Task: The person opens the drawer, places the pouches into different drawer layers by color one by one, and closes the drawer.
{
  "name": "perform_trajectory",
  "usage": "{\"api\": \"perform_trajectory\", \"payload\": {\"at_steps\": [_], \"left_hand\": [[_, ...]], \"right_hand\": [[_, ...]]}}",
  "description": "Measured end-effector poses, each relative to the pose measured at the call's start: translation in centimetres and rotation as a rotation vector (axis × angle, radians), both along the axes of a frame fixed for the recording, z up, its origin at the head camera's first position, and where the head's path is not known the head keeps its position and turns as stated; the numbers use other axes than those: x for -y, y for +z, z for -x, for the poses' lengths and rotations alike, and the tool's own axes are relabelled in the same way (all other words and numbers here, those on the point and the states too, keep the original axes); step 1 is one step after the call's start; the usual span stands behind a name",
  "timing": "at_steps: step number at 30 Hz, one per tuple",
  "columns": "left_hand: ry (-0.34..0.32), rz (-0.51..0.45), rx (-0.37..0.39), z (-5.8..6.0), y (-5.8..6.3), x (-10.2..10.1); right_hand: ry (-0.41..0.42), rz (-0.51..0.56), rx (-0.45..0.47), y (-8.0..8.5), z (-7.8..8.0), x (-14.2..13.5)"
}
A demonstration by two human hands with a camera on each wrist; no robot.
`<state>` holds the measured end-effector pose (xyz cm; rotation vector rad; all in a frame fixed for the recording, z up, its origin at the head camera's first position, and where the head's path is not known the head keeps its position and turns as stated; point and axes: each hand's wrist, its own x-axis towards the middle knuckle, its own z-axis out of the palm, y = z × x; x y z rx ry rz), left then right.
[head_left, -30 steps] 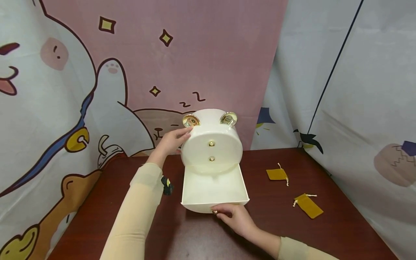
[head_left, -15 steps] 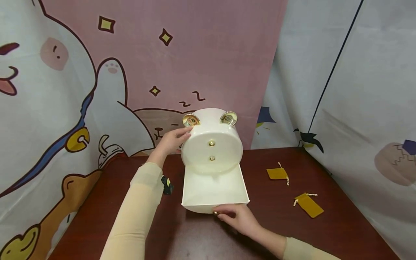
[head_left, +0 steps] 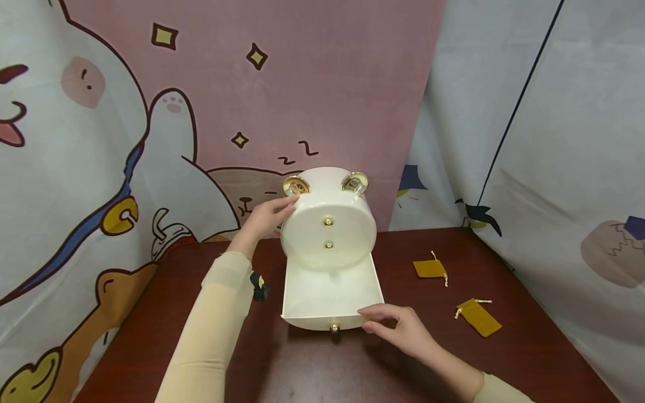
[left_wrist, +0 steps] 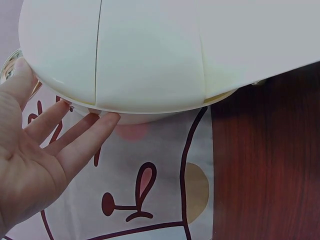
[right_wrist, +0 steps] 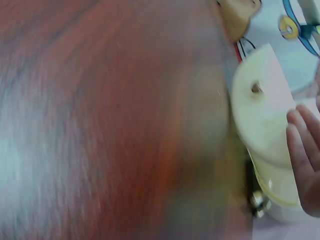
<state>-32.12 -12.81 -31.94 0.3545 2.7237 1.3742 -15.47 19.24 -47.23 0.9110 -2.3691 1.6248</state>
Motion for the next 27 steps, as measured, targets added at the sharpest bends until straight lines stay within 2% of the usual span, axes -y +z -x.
{"api": "perform_trajectory", "payload": {"at_steps": [3,10,19,27], "left_hand": [[-0.003,-0.007,0.000,0.1,-0.1,0.0],[0.003,-0.012,0.002,0.1,-0.1,0.0],[0.001,-0.003,0.000,0.1,-0.1,0.0],[0.003,-0.008,0.002,0.2,-0.2,0.0]], "right_hand": [[0.006,-0.026,0.022,0.5,0.1,-1.6],[-0.039,-0.072,0.081,0.9,0.3,-4.7],[-0.140,-0.116,0.049,1.0,0.6,-7.7],[-0.182,-0.176,0.056,0.3,1.6,-11.0]]}}
